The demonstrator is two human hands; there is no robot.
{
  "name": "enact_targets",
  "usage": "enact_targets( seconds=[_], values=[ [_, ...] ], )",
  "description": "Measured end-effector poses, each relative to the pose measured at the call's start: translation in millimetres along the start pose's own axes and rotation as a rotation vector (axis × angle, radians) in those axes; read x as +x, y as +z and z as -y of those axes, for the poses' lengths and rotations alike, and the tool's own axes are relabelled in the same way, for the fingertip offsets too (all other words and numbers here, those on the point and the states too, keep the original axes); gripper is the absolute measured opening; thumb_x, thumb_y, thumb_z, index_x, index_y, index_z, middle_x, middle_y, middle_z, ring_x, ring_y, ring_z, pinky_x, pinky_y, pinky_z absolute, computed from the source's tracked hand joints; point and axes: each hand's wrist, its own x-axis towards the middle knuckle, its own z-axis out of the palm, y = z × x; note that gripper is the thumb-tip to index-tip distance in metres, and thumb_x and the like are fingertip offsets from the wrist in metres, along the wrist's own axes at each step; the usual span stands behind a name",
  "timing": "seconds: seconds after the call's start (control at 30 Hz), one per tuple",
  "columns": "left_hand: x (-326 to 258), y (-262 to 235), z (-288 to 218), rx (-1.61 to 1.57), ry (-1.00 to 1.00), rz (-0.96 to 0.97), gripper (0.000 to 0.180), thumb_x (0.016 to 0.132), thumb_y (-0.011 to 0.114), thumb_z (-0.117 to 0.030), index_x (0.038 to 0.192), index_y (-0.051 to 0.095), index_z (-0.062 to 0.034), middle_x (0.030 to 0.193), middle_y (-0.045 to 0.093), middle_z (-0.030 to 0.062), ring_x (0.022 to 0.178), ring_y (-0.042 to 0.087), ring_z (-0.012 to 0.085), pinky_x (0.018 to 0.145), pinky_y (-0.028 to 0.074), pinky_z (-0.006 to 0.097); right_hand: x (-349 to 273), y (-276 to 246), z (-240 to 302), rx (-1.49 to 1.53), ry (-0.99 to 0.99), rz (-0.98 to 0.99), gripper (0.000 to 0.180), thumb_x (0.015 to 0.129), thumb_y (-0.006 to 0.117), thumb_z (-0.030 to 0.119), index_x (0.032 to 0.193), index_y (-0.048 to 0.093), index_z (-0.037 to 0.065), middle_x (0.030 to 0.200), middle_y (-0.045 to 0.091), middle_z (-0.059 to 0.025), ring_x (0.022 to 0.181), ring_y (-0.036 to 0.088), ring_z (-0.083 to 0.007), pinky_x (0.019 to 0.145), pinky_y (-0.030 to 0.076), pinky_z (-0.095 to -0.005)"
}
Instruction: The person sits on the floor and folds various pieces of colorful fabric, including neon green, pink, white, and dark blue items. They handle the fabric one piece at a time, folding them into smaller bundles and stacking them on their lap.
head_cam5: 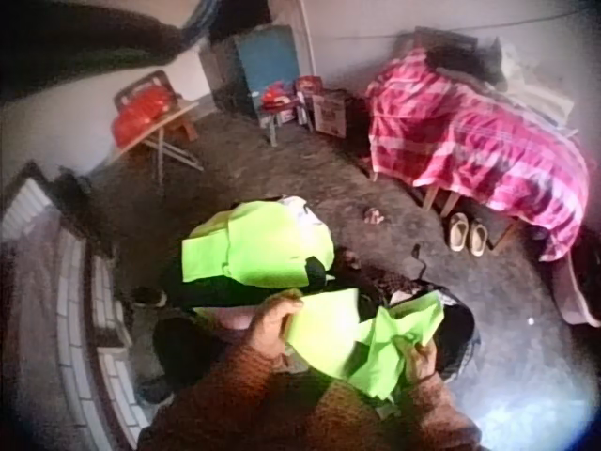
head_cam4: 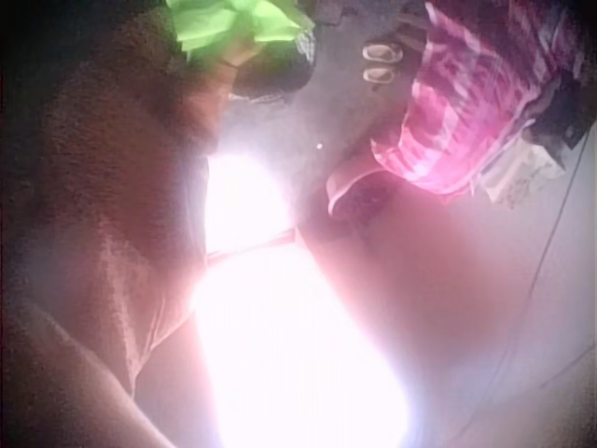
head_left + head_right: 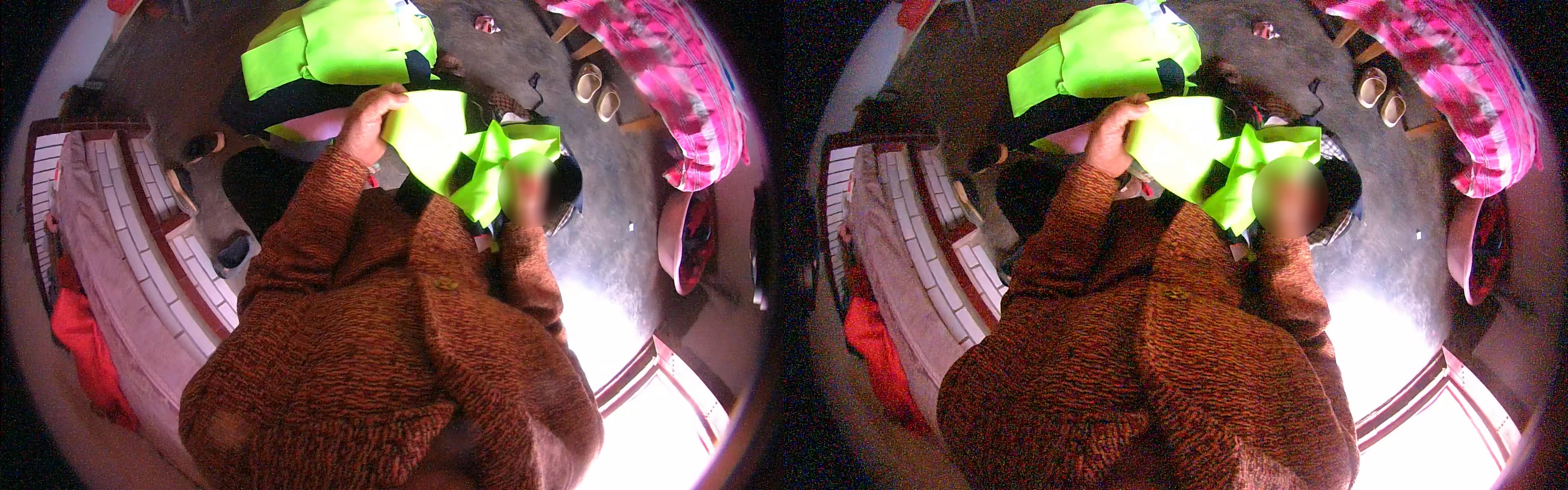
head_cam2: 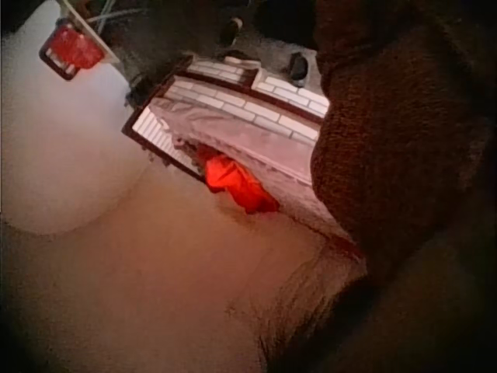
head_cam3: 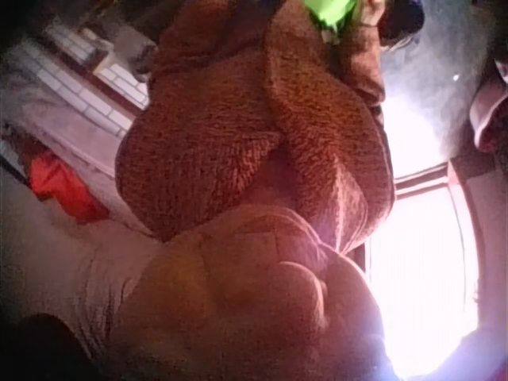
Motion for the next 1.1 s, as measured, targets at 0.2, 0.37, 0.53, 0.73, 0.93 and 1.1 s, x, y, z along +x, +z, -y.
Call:
enact_targets(
  seconds=[0.2, 0.37, 0.53, 0.73, 0.93, 1.1],
  values=[
    [-3, -6, -35, -0.116, 0.094, -0.092, 0.016, 0.076, 0.058, -0.016, 0.087, 0.057, -0.0047, 0.085, 0.060, 0.0065, 0.078, 0.060, 0.0188, 0.074, 0.050, 0.032, -10, 4, -38, -0.310, -0.189, -0.088, 0.029, 0.085, 0.054, 0.015, 0.111, 0.049, 0.005, 0.102, 0.054, -0.0108, 0.091, 0.054, -0.0222, 0.078, 0.047, -0.0315],
    [6, -5, -96, -0.070, 0.273, -0.046, 0.017, 0.078, 0.056, -0.018, 0.091, 0.057, -0.0058, 0.088, 0.060, 0.0063, 0.084, 0.058, 0.0187, 0.079, 0.047, 0.034, -23, 9, -84, -0.564, -0.321, -0.106, 0.029, 0.085, 0.053, 0.015, 0.111, 0.049, 0.004, 0.103, 0.055, -0.0122, 0.091, 0.055, -0.0235, 0.077, 0.048, -0.0324],
    [16, -65, -166, -0.129, 0.538, -0.051, 0.014, 0.081, 0.055, -0.015, 0.091, 0.058, -0.0043, 0.097, 0.061, 0.0125, 0.092, 0.058, 0.0249, 0.087, 0.043, 0.039, -16, 7, -47, -0.442, -0.344, -0.213, 0.028, 0.080, 0.059, 0.018, 0.104, 0.054, 0.004, 0.096, 0.058, -0.0124, 0.085, 0.057, -0.0251, 0.072, 0.049, -0.0338],
    [21, -159, -152, 0.276, 0.418, -0.522, 0.018, 0.077, 0.059, -0.012, 0.090, 0.052, -0.0026, 0.093, 0.053, 0.0095, 0.084, 0.057, 0.0260, 0.065, 0.055, 0.046, -2, -5, 4, -0.264, -0.005, -0.077, 0.025, 0.078, 0.063, 0.020, 0.096, 0.059, 0.005, 0.090, 0.061, -0.0118, 0.080, 0.059, -0.0255, 0.069, 0.049, -0.0344],
    [18, -162, -140, 0.382, 0.518, -0.625, 0.025, 0.073, 0.063, -0.006, 0.094, 0.050, -0.0003, 0.093, 0.054, 0.0132, 0.081, 0.059, 0.0276, 0.061, 0.056, 0.042, 0, -11, 17, -0.170, -0.072, -0.088, 0.025, 0.082, 0.059, 0.020, 0.101, 0.057, 0.004, 0.095, 0.060, -0.0121, 0.085, 0.059, -0.0243, 0.072, 0.048, -0.0337],
    [11, -174, -147, 0.744, 0.780, -0.809, 0.035, 0.070, 0.065, 0.000, 0.100, 0.046, 0.0005, 0.093, 0.052, 0.0114, 0.075, 0.056, 0.0223, 0.062, 0.052, 0.033, 5, 0, 7, 0.468, 0.217, -0.043, 0.028, 0.088, 0.053, 0.024, 0.107, 0.053, 0.003, 0.100, 0.057, -0.0073, 0.090, 0.054, -0.0174, 0.079, 0.045, -0.0304]
  ],
)
